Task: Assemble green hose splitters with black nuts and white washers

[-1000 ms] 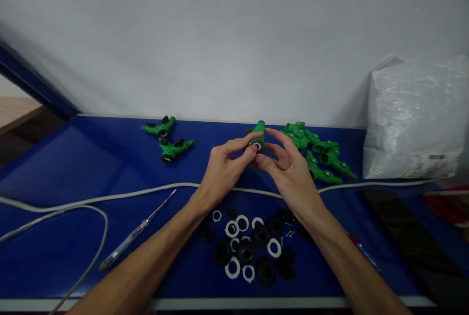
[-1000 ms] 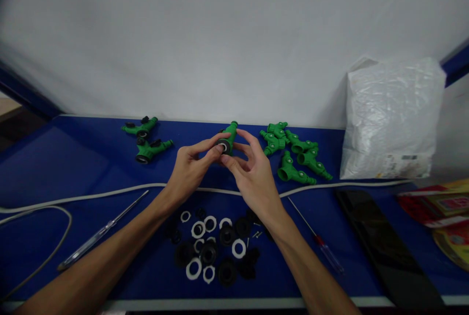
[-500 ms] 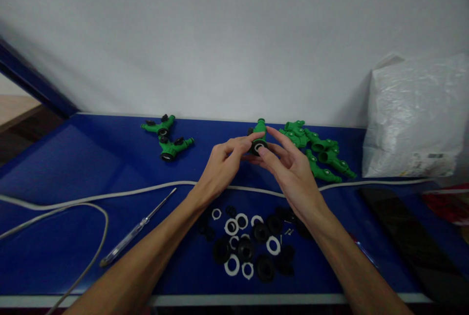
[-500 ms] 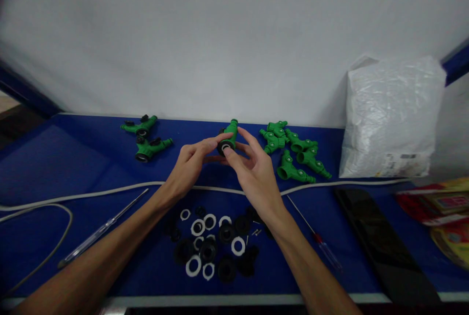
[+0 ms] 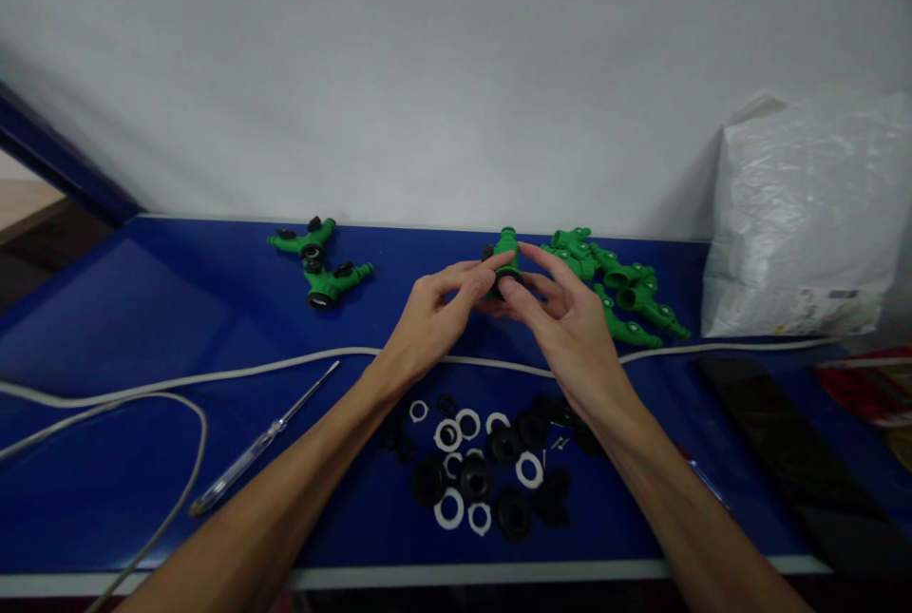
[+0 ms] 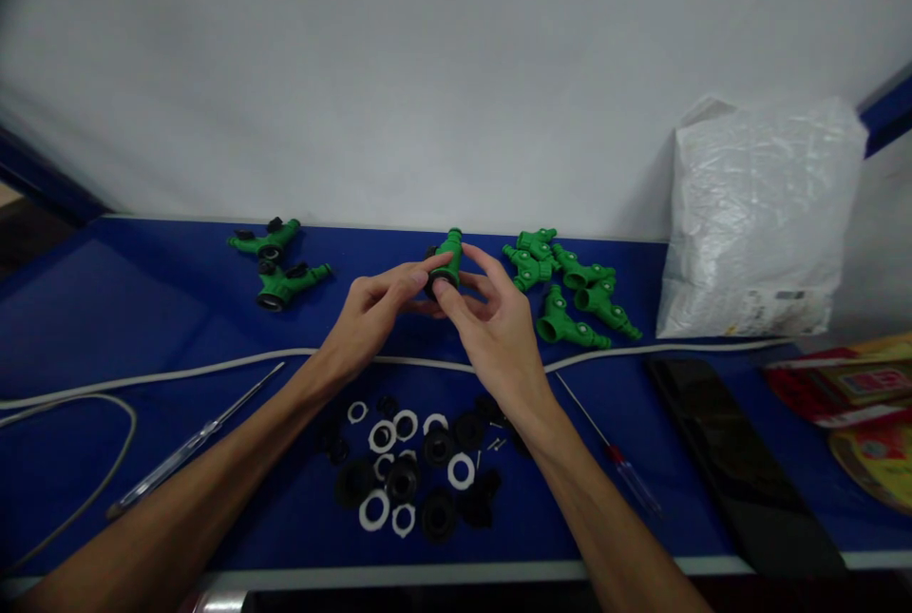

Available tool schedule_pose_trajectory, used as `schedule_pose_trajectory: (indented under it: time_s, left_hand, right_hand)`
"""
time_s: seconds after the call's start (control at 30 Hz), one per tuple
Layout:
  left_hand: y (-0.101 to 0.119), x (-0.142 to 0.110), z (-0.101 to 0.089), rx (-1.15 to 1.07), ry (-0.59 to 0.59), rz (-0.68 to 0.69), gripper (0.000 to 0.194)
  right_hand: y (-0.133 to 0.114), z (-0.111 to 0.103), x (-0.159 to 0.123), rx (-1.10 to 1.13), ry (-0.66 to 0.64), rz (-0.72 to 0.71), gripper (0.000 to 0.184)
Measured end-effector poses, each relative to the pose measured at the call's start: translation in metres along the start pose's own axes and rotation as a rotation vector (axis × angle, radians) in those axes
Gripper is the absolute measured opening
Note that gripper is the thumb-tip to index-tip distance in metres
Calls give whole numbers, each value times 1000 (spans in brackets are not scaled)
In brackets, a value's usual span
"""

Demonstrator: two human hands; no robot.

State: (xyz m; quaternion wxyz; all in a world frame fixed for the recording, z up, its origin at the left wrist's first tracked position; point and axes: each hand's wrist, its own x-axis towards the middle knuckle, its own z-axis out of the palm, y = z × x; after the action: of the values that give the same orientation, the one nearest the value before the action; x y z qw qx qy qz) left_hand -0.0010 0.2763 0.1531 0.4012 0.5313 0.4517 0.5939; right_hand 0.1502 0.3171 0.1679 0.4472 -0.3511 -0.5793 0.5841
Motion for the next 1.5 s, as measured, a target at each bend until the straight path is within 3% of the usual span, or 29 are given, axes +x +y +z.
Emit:
schedule_pose_trajectory:
  time_s: [0.4,0.6,0.8,1.5]
  left_hand:
    - [5,-1,4,66,16,17,33]
    - [3,1,-2,123,62,33,39]
    - [8,1,0,118,102,48,35]
    - [8,0,6,113,142,23,32]
  right_hand:
    - [1,-2,0,-47,18,-10,58]
    - [0,-2,-2,15,-97,-12,68]
    - [-3,-2,-2,-8,-133,-6,73]
    - [1,1,-1,8,-85,4,70]
